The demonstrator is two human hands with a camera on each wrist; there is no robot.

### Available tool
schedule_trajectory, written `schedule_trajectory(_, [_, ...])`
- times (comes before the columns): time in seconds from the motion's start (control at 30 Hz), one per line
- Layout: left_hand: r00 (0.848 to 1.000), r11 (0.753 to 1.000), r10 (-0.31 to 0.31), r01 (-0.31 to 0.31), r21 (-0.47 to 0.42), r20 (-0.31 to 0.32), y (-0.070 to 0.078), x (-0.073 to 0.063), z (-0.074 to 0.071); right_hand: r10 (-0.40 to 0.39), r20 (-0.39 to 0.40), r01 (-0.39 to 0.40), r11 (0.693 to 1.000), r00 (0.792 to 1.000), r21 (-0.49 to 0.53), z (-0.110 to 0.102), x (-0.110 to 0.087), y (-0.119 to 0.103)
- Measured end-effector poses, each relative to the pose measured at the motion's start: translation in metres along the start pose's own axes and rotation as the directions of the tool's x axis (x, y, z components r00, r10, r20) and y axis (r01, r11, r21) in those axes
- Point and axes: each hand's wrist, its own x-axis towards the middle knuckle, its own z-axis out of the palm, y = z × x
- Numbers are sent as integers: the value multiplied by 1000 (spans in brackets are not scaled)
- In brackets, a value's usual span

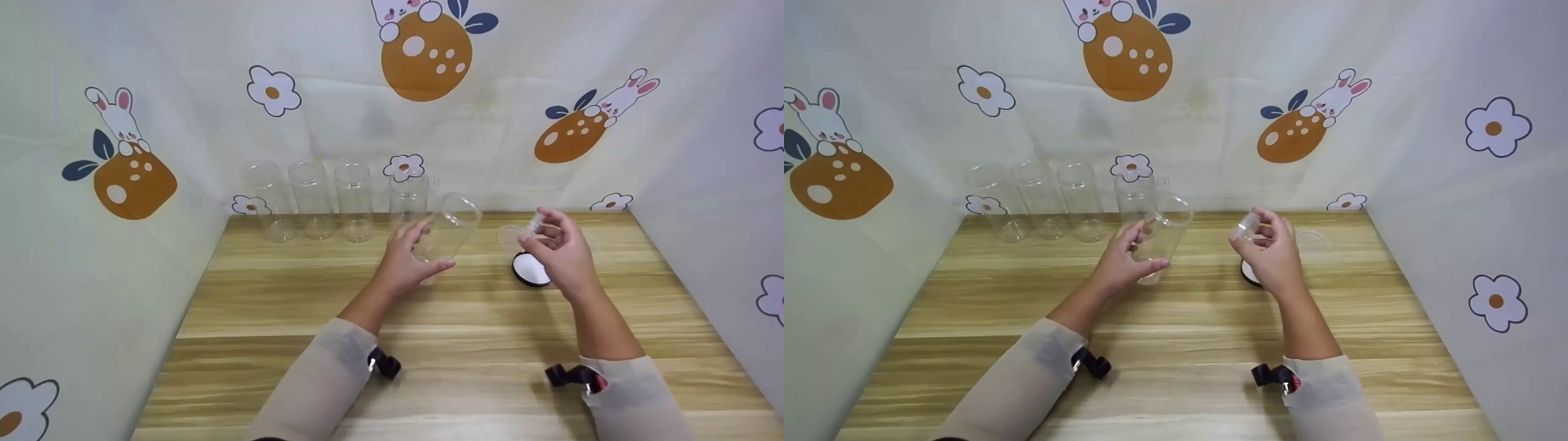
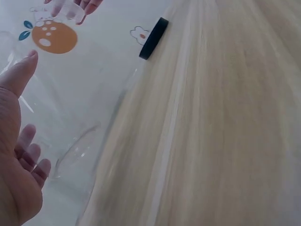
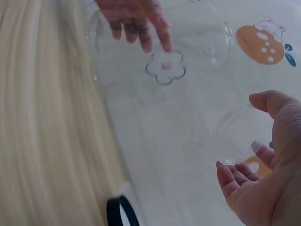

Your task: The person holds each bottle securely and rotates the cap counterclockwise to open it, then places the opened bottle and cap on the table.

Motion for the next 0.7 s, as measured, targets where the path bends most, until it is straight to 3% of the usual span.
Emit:
schedule_trajectory(0.13, [999, 999, -5, 4, -34, -34, 3, 14, 16, 62, -38, -62, 998, 997, 2, -21, 0, 13])
schedule_trajectory(0.27, [998, 994, -35, 28, -107, -61, 5, 26, 31, 131, -94, -137, 988, 987, -69, -40, 3, 27])
schedule_trajectory(0.4, [993, 986, -79, 65, -153, -90, 5, 37, 43, 187, -140, -209, 963, 972, -171, -55, 7, 44])
schedule_trajectory(0.57, [988, 986, -106, 91, -141, -108, 3, 48, 56, 232, -188, -272, 935, 954, -228, -72, 9, 63])
schedule_trajectory(0.7, [985, 979, -135, 116, -166, -109, 0, 55, 63, 271, -170, -311, 904, 947, -292, -84, 9, 75])
